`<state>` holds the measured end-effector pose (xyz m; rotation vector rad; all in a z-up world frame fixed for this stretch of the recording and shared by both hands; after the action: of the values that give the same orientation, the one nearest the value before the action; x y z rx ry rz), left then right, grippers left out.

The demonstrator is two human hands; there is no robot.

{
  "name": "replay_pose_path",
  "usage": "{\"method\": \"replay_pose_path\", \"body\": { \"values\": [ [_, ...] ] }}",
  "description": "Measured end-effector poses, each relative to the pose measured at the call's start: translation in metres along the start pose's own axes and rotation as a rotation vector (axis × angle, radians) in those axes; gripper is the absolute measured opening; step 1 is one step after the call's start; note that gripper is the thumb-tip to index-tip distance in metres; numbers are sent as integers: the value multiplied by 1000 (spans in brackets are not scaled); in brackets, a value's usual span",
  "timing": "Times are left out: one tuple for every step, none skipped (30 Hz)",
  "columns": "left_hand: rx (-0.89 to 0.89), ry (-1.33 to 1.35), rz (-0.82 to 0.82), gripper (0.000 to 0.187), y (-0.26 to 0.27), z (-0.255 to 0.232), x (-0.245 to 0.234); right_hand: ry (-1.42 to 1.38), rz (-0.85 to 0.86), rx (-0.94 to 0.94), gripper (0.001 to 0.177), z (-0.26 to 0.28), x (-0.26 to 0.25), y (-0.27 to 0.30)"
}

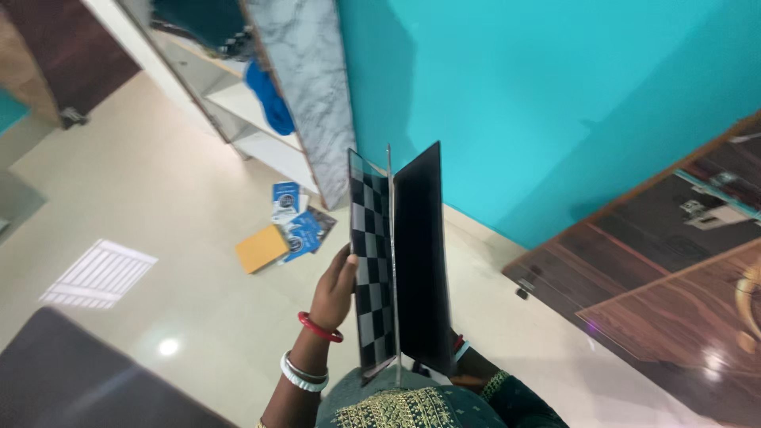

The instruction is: The person picks up several documents and booklets from the floor and places them onto different pieces of furniture including a small pedestal and inside a white cabinet.

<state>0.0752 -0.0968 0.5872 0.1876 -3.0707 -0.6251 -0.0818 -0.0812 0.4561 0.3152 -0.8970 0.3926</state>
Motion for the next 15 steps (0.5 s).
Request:
{"method": "replay_pose_path", "body": {
  "values": [
    [11, 127, 6, 61, 2, 8, -23, 30, 10, -6, 57, -4, 22, -12],
    [-5, 155, -23, 63, 9, 20, -50, 54, 26, -13, 57, -10, 44, -28],
    [-19, 189, -57, 66, 18, 32, -80, 86, 47, -24, 58, -19, 68, -41],
    [-32, 223, -90, 69, 27, 42, -111, 242, -22, -27, 58, -29, 79, -53],
    [-75, 378, -109, 73, 35, 54, -137, 416, -98, -6, 59, -43, 87, -59],
    [-114, 534, -127, 77, 42, 63, -162, 598, -161, 24, 62, -57, 95, -62],
    [-147, 692, -145, 82, 50, 73, -185, 672, -75, -45, 61, -70, 117, -69],
    [-139, 695, -214, 84, 62, 81, -210, 742, 13, -116, 61, -84, 139, -76],
    [-130, 698, -286, 85, 80, 89, -236, 806, 106, -190, 61, -99, 166, -77],
    [-123, 702, -357, 87, 98, 97, -261, 947, 178, -225, 62, -114, 188, -77],
    [-148, 722, -416, 87, 112, 108, -282, 1086, 248, -262, 64, -125, 211, -78],
    [-174, 742, -474, 86, 125, 119, -302, 1222, 321, -304, 66, -137, 236, -79],
    [-200, 765, -530, 86, 136, 130, -317, 1270, 356, -245, 66, -149, 251, -80],
    [-138, 813, -536, 86, 146, 134, -329, 1318, 392, -185, 67, -155, 266, -78],
    [-73, 856, -534, 86, 156, 135, -344, 1369, 422, -132, 67, -165, 284, -73]
  ]
}}
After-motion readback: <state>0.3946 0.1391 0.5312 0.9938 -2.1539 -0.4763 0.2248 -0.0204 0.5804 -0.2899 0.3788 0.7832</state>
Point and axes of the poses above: each hand's wrist, its own y-axis away from the middle knuckle, its own x-axis out of the palm, z = x × y, the point moved 10 cm from there along -y, towards the middle knuckle, and after that the axes turned 8 degrees about -x, right-handed, at the moved point
